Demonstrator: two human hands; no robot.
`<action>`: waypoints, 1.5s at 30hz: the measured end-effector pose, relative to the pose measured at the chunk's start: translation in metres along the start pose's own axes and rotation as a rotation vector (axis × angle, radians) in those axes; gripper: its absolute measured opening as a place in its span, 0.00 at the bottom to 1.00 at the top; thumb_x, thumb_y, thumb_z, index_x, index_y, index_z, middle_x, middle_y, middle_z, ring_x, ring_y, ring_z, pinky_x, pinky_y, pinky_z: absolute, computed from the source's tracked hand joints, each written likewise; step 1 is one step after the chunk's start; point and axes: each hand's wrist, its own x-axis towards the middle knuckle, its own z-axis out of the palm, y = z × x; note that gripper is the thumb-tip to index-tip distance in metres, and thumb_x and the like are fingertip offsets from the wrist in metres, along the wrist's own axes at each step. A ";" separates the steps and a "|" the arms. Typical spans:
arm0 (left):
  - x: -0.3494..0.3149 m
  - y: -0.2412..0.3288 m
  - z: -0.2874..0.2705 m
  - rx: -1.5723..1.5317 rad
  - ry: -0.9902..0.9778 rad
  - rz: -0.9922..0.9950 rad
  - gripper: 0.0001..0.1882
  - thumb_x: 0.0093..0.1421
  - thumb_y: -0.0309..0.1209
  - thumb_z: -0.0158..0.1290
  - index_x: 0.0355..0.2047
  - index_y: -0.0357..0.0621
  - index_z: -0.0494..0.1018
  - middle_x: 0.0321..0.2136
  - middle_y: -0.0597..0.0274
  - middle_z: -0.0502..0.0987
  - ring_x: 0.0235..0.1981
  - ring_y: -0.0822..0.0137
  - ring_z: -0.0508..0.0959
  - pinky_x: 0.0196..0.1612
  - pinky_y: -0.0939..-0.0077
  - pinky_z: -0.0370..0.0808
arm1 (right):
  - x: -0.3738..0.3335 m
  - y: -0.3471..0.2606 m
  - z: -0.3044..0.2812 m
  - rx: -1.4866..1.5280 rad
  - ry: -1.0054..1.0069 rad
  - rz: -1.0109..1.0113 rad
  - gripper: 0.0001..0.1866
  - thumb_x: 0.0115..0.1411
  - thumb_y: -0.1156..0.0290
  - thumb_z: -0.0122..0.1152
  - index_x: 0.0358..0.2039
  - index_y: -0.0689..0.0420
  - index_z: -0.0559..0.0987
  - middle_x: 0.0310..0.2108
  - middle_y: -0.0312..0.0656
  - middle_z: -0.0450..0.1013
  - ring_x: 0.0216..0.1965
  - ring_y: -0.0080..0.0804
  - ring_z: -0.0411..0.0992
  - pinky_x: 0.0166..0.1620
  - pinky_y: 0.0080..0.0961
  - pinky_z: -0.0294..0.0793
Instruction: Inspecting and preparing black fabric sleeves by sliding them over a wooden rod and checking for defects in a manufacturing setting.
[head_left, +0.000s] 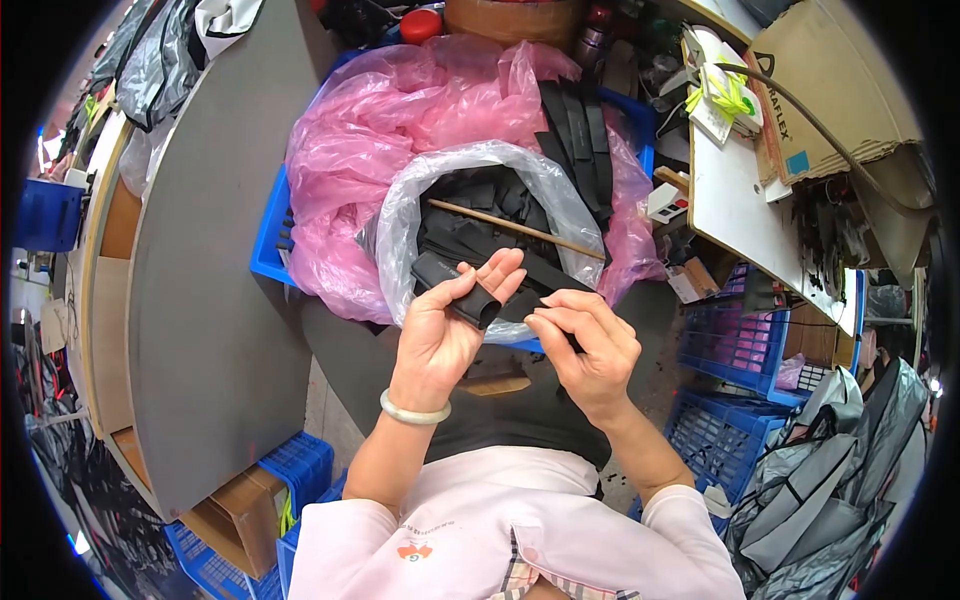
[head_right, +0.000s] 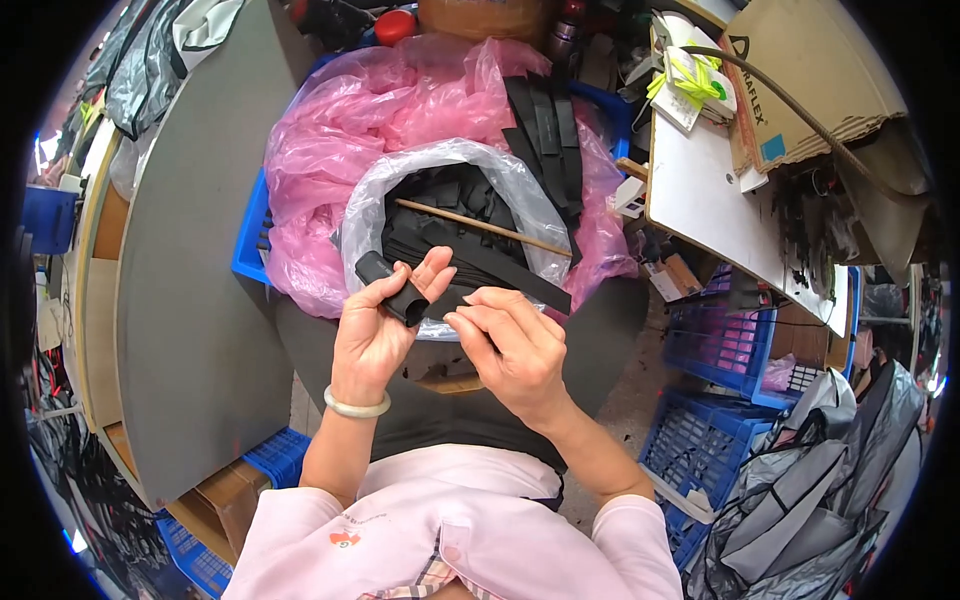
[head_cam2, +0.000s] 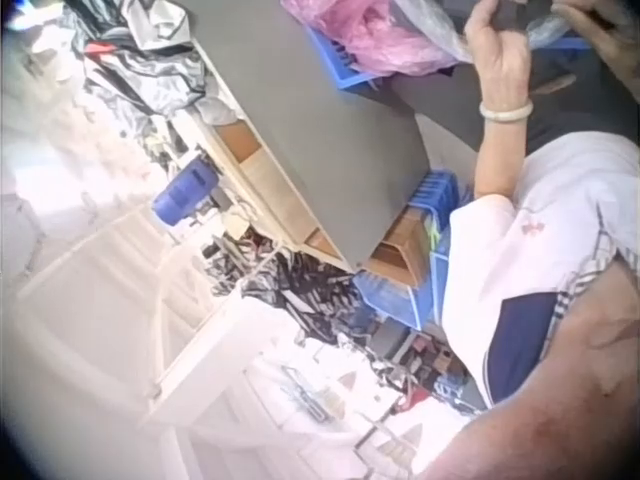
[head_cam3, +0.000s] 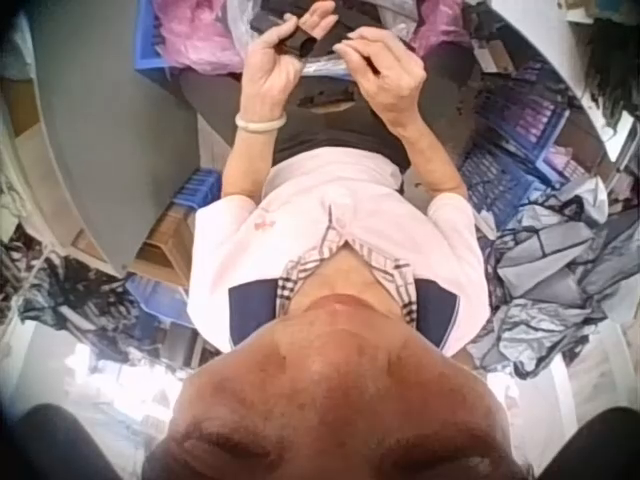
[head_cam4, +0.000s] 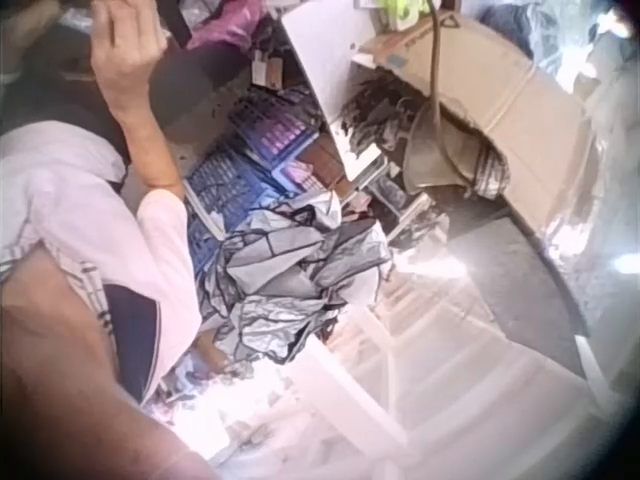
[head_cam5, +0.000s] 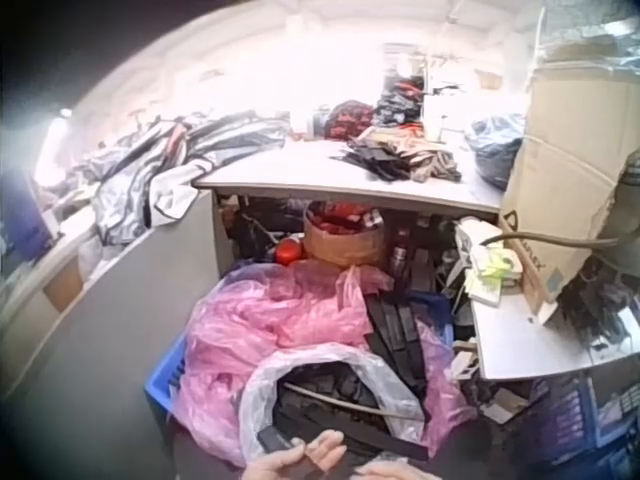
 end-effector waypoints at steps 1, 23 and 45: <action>-0.001 -0.002 0.000 -0.005 0.006 0.015 0.08 0.58 0.14 0.42 0.33 0.36 0.56 0.51 0.33 0.62 0.56 0.42 0.63 0.61 0.52 0.62 | 0.000 0.000 0.001 -0.028 0.029 -0.014 0.07 0.43 0.81 0.67 0.23 0.63 0.76 0.26 0.43 0.73 0.24 0.33 0.74 0.25 0.22 0.73; 0.006 -0.021 0.000 0.349 -0.123 0.561 0.07 0.57 0.19 0.46 0.36 0.39 0.63 0.38 0.55 0.71 0.31 0.66 0.75 0.45 0.65 0.73 | -0.006 -0.018 0.023 0.210 -0.122 0.366 0.12 0.42 0.78 0.67 0.31 0.62 0.81 0.37 0.48 0.74 0.38 0.36 0.75 0.40 0.24 0.73; 0.003 -0.003 -0.007 0.297 -0.390 0.400 0.05 0.62 0.32 0.48 0.31 0.47 0.65 0.20 0.64 0.66 0.16 0.73 0.64 0.29 0.71 0.69 | -0.009 0.003 0.030 0.485 -0.352 0.360 0.10 0.49 0.79 0.63 0.34 0.58 0.81 0.34 0.40 0.66 0.31 0.26 0.68 0.35 0.21 0.70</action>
